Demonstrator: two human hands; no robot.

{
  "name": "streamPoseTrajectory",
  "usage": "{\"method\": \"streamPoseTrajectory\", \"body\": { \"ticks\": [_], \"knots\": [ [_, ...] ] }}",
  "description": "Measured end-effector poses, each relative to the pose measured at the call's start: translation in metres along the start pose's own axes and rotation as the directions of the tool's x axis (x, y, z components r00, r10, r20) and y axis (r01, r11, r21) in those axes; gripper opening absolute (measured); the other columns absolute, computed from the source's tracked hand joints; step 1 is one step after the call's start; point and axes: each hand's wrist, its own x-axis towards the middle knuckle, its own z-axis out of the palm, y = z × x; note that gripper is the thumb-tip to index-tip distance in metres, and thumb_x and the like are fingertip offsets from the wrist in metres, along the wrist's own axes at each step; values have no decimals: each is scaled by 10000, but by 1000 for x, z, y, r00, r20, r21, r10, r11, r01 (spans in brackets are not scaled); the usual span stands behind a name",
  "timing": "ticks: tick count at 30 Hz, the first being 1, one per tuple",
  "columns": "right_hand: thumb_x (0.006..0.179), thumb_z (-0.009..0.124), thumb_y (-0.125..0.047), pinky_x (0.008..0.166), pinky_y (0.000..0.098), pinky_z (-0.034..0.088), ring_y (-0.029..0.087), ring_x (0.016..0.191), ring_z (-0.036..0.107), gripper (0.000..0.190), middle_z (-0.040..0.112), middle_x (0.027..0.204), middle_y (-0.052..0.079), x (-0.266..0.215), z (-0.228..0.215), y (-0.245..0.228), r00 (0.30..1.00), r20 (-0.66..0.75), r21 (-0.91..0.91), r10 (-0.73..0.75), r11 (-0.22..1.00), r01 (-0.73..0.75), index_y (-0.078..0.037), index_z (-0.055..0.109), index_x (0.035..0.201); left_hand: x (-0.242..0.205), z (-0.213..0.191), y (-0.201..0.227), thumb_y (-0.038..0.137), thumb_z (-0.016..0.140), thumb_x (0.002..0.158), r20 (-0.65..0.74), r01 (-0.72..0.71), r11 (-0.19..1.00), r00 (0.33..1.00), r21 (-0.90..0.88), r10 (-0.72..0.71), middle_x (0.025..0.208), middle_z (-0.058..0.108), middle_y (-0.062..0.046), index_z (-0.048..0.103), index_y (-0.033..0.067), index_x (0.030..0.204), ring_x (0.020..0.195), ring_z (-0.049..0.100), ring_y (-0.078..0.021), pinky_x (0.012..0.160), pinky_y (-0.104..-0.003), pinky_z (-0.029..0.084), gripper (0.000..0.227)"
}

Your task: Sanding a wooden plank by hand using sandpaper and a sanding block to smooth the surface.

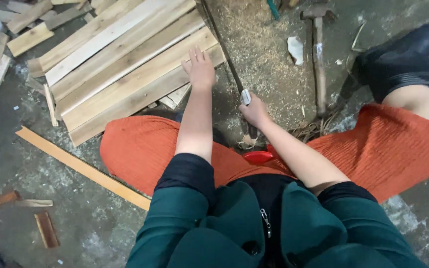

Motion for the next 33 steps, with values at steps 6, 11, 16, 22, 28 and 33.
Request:
{"method": "streamPoseTrajectory", "body": {
  "ticks": [6, 11, 16, 22, 28, 33],
  "knots": [
    [841, 535, -79, 701, 358, 618, 294, 868, 721, 710, 632, 1267, 255, -26, -27, -34, 995, 61, -10, 79, 997, -79, 14, 366, 1525, 40, 65, 26, 112, 531, 992, -200, 70, 992, 979, 102, -48, 1678, 155, -169, 305, 48, 1589, 1535, 223, -383, 1087, -765, 276, 641],
    [867, 539, -29, 632, 353, 643, 316, 796, 724, 680, 655, 1176, 283, -35, -30, -19, 991, 81, -153, 105, 984, -92, 34, 355, 1519, 58, 89, 39, 128, 642, 927, -346, 212, 956, 929, 202, -133, 1655, 211, -176, 385, 103, 1571, 1479, 352, -421, 1040, -707, 420, 694],
    [931, 587, -5, 685, 354, 696, 346, 863, 738, 621, 650, 1158, 289, -62, -57, -27, 971, 157, -225, 180, 964, -142, -37, 355, 1506, 54, 61, 43, 120, 678, 935, -102, 201, 961, 978, 192, -184, 1680, 126, -176, 254, 110, 1632, 1499, 192, -484, 1084, -687, 370, 816],
    [891, 611, -154, 678, 418, 581, 324, 802, 714, 546, 710, 1039, 213, -96, -79, -30, 980, 145, -182, 134, 977, -107, -27, 474, 1404, 56, 70, 39, 58, 686, 906, -289, 248, 942, 941, 227, -178, 1662, 246, -119, 348, 122, 1587, 1469, 348, -386, 1036, -552, 453, 762],
    [890, 576, -109, 739, 417, 617, 337, 855, 725, 636, 692, 1115, 243, -95, -81, -34, 969, 182, -207, 164, 970, -126, 13, 393, 1487, 47, 44, 40, 153, 693, 902, -45, 172, 961, 985, 216, -166, 1677, 149, -177, 215, 91, 1630, 1510, 258, -406, 1127, -623, 373, 873],
    [876, 551, -65, 559, 360, 567, 251, 647, 670, 563, 698, 952, 195, -80, -78, -35, 970, 202, -144, 134, 984, -106, -11, 449, 1427, 52, 72, 39, 195, 677, 961, -188, 221, 938, 967, 266, -174, 1679, 139, -152, 260, 137, 1632, 1514, 237, -415, 1074, -653, 416, 792]
  ]
}}
